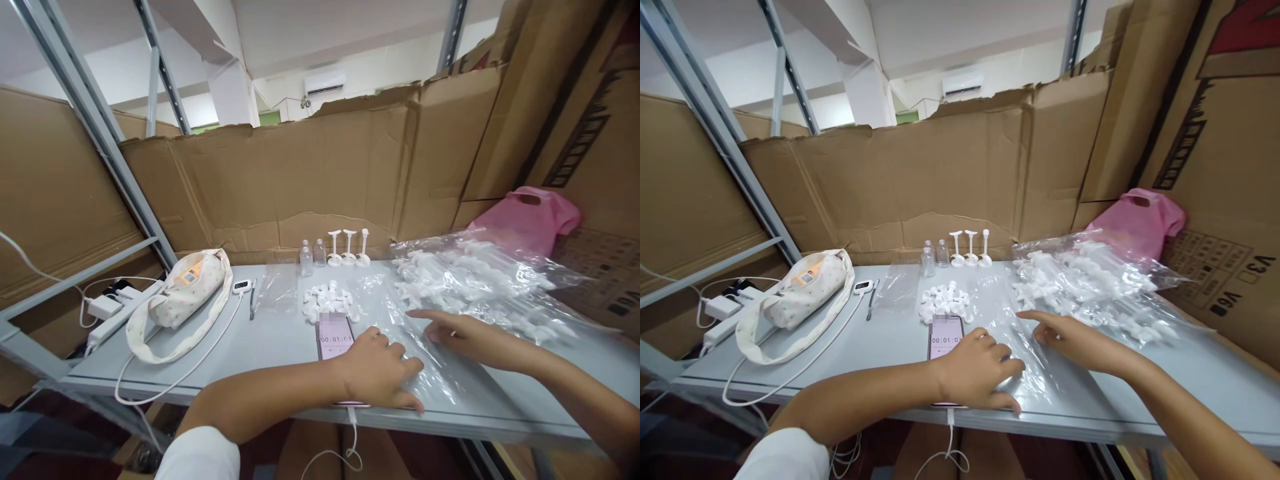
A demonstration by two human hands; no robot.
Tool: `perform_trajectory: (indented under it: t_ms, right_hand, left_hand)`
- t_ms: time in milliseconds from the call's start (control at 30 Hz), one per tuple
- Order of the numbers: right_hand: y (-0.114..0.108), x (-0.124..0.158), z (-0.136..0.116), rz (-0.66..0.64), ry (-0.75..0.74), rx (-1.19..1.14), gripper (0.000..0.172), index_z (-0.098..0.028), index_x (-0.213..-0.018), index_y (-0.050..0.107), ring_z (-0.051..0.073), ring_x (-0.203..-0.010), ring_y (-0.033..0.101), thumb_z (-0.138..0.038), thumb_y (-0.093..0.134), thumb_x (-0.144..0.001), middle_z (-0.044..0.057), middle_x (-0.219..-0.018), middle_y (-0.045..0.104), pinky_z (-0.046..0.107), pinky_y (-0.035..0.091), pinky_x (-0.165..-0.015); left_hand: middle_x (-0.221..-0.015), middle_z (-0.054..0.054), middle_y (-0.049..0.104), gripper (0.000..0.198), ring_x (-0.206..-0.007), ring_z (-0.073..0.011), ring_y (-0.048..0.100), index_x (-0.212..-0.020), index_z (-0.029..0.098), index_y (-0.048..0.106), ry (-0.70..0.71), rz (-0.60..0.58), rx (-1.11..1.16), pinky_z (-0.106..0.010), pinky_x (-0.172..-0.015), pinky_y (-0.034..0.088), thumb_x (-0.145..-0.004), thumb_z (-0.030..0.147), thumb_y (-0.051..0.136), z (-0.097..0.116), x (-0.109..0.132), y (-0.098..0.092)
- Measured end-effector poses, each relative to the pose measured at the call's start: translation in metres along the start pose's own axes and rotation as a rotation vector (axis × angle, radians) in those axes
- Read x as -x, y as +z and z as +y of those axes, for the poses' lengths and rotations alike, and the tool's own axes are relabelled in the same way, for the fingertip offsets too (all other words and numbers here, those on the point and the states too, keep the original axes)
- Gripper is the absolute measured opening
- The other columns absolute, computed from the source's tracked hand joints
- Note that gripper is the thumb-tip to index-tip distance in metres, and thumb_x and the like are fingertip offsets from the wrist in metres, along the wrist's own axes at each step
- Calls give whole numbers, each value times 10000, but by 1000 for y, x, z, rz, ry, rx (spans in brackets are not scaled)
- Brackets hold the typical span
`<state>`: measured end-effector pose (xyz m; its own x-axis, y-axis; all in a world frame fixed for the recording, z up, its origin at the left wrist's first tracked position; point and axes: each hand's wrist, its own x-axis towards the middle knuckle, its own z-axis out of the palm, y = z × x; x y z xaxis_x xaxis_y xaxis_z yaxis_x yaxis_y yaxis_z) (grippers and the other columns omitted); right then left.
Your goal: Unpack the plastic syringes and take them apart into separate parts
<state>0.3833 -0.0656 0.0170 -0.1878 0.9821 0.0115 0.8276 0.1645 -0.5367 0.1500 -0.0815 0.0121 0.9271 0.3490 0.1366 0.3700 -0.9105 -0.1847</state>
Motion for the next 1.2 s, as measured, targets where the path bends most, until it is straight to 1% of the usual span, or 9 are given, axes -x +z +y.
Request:
perform_trajectory:
  t_ms: [100,200,467,600,700,833,933,1033,1200]
  right_hand:
    - [-6,9,-4,-142,-56,-224,509,-293,-1217,608,218,-875,667,-263,492,-722,69,-1021,699,308,522,-770]
    - [-3,12,-4,-78,-103,-259,452,-276,-1114,664,246,-1000,640,-250,480,-702,71,-1114,683,339,508,-828]
    - [12,19,-11,487,-402,100,196,-300,-901,705,248,-1054,634,-346,531,-822,25,-983,738,422,368,-992]
    - [-3,24,-28,829,-655,247,112,-283,-877,668,236,-886,689,-288,556,-869,-3,-846,745,452,376,-937]
    - [-18,29,-50,1027,-702,288,100,-264,-886,643,245,-792,675,-216,559,-862,25,-797,722,435,438,-809]
    - [-35,37,-89,1186,-743,310,111,-244,-848,610,271,-830,648,-146,593,-798,81,-879,686,424,472,-755]
    - [-41,45,-117,1120,-755,308,105,-230,-850,577,258,-797,637,-137,558,-806,79,-819,675,405,468,-727]
    - [-45,54,-137,1015,-714,206,77,-227,-819,558,209,-686,611,-168,511,-833,40,-724,645,358,458,-666]
    - [-44,59,-151,599,-521,-175,88,-235,-829,584,157,-638,617,-312,551,-856,5,-722,644,278,460,-566]
  left_hand:
    - [-971,-111,664,661,-839,-285,631,-1174,173,541,-23,-17,51,-411,-795,406,-782,696,444,6,1,0]
    - [-1146,-138,612,719,-965,-311,604,-1301,197,444,-33,-5,82,-435,-861,399,-774,685,469,11,6,-1]
    - [-1469,-185,331,805,-1249,-353,431,-1441,240,259,-141,92,180,-504,-1014,319,-792,646,507,13,28,-12]
    - [-1497,-210,274,970,-1299,-376,381,-1477,258,169,-244,109,181,-543,-1043,283,-710,591,660,9,39,-18]
    - [-1504,-215,260,1063,-1327,-391,345,-1484,255,152,-310,160,220,-564,-1045,284,-647,573,727,7,45,-22]
    - [-1442,-141,417,796,-1320,-288,393,-1453,226,267,-359,391,407,-486,-1072,324,-794,504,617,2,50,-37]
    - [-1373,-89,513,447,-1285,-229,450,-1326,228,481,-356,542,611,-424,-1079,348,-905,378,491,-4,55,-54]
    - [-1200,-85,640,293,-1156,-210,564,-1092,204,648,-385,668,885,-384,-1013,423,-942,332,432,-10,62,-70]
    - [-1000,-74,687,280,-792,-160,676,-1130,196,579,-372,821,1283,-283,-700,533,-897,346,539,-22,80,-87]
